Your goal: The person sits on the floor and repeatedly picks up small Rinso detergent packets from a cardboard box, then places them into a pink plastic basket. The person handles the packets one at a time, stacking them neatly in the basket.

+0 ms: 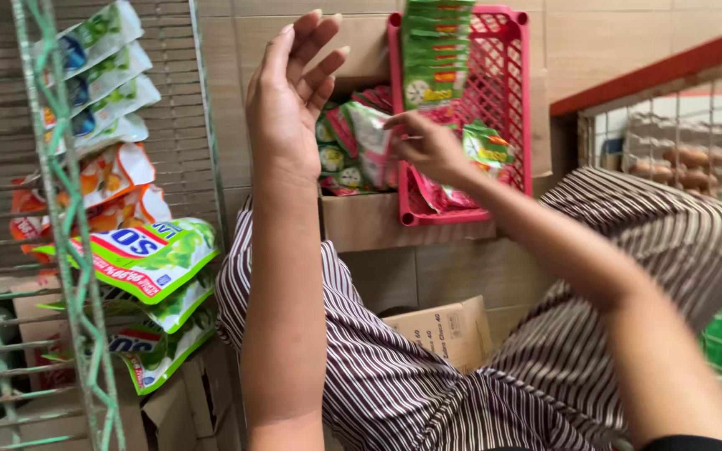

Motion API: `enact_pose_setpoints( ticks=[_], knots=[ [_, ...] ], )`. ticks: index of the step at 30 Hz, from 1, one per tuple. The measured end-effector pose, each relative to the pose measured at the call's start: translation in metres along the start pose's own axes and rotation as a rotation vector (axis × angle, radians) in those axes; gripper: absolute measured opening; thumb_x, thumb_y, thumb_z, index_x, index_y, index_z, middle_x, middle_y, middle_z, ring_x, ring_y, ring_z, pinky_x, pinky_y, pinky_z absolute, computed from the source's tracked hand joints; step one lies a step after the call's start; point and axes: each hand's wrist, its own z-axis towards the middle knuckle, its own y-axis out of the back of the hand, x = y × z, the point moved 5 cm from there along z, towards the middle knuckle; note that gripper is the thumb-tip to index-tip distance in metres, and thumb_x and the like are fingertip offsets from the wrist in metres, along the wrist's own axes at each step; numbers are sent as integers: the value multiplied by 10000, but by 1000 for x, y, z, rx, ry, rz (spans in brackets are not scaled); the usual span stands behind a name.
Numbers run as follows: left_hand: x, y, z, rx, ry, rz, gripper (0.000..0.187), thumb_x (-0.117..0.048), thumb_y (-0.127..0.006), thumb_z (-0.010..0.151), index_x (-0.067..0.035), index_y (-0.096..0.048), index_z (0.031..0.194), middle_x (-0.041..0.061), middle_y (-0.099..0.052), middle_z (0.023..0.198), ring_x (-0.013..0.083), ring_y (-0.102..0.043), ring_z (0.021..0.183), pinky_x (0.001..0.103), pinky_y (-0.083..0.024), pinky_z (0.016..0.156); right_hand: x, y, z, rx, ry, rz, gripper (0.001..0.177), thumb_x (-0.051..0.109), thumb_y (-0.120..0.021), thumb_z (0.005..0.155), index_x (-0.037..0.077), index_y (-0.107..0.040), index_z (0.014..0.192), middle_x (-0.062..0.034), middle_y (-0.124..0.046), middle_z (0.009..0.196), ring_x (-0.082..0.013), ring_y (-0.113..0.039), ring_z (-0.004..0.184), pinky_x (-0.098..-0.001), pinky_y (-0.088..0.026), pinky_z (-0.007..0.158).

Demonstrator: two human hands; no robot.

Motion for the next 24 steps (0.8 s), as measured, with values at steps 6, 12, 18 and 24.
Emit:
enact_pose_setpoints(
  ticks=[6, 12, 18, 24],
  knots=[
    [26, -17, 1, 8, 77, 32, 342, -336, -534, 1020, -121, -705, 1223, 36, -794, 1176, 141, -743, 976, 255, -529, 815, 30, 124, -80, -13, -83, -337, 383, 74, -732, 941, 88, -615, 1306, -102, -753, 1098, -199, -755, 1004, -323, -619, 831],
    [47, -29, 2, 20, 114, 127, 353, -345, -519, 1013, -117, -713, 1200, 39, -794, 1139, 142, -756, 935, 257, -537, 787, 10, 122, -105, 4, -289, -482, 602, -25, -609, 950, 250, -532, 1480, -127, -749, 1131, -288, -773, 781, -383, -642, 704],
    [73, -36, -6, 47, 175, 140, 324, -315, -508, 1040, -105, -710, 1182, 37, -801, 1102, 124, -753, 897, 243, -524, 746, -7, 119, -93, 34, -177, -480, 617, -17, -638, 916, 166, -514, 1492, -190, -769, 1071, -279, -772, 839, -373, -618, 728],
    [109, -55, -15, 153, 227, 346, 326, -345, -502, 1035, -113, -701, 1148, 32, -796, 1052, 105, -743, 821, 237, -502, 652, -6, 143, -97, -80, -170, -332, 571, 42, -628, 940, 196, -517, 1479, -137, -735, 1152, -228, -750, 925, -383, -668, 692]
  ],
)
